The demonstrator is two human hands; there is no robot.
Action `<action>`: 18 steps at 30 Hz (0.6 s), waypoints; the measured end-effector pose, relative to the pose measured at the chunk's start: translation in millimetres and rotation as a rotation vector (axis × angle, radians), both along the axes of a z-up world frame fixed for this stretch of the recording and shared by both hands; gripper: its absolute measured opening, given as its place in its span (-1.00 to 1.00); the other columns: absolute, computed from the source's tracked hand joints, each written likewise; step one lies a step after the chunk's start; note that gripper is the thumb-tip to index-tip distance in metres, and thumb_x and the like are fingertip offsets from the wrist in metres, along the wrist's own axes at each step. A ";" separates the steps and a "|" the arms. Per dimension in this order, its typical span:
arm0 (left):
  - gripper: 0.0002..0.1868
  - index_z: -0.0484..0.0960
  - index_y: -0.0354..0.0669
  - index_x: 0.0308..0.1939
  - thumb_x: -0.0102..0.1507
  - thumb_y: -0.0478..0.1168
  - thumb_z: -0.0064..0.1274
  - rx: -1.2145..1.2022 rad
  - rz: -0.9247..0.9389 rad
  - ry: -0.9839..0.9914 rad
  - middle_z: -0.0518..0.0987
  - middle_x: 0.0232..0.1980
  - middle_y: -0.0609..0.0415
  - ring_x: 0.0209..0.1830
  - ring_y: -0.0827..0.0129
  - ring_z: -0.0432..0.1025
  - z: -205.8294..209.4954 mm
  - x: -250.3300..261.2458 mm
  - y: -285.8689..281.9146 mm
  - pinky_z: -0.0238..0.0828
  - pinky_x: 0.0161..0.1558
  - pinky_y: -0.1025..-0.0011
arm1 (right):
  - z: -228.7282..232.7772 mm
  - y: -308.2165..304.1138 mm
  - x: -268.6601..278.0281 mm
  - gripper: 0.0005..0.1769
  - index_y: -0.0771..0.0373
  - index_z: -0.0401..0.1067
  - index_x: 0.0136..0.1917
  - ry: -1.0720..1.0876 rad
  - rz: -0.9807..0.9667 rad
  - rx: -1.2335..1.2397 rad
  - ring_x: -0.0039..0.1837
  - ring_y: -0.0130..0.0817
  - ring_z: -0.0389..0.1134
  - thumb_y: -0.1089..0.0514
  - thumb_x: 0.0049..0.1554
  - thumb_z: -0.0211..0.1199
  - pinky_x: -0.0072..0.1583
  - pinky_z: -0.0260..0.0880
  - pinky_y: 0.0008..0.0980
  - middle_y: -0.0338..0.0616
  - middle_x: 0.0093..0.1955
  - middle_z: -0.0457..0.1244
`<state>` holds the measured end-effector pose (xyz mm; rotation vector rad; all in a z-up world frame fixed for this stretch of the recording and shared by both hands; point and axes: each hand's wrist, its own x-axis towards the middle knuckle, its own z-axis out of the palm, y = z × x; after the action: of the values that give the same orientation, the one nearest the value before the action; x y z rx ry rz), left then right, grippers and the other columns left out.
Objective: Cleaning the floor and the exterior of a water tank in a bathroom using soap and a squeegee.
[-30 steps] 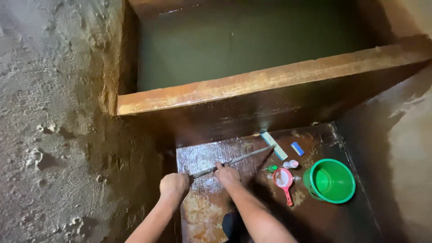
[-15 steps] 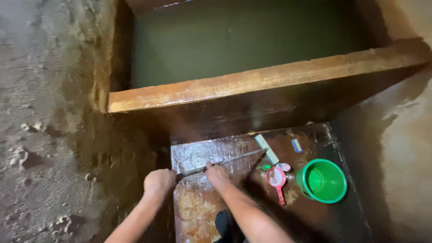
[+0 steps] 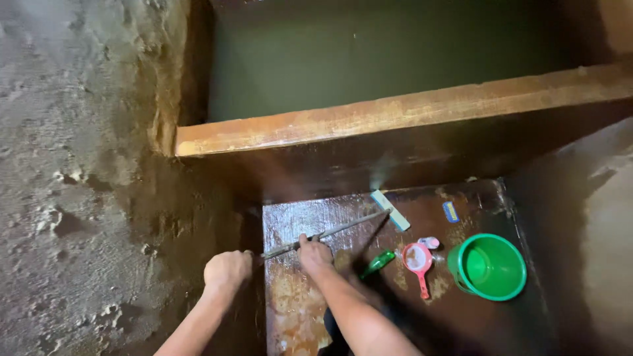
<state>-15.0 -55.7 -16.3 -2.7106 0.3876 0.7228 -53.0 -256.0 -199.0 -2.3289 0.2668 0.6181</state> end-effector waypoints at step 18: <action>-0.74 0.79 0.09 -0.20 0.25 -0.11 -0.03 0.061 0.180 0.026 0.71 -0.08 -0.01 -0.05 0.08 0.64 38.2 -44.4 59.9 0.62 -0.06 0.14 | 42.4 69.2 -13.6 -0.59 0.16 0.30 0.31 -0.067 0.202 0.038 0.11 0.24 0.39 0.02 0.24 -0.05 0.16 0.37 0.12 0.32 0.08 0.32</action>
<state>-59.4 4.2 21.9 -2.7046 0.1255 0.8048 -66.6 -186.8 -156.6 -2.3517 -0.0113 0.6353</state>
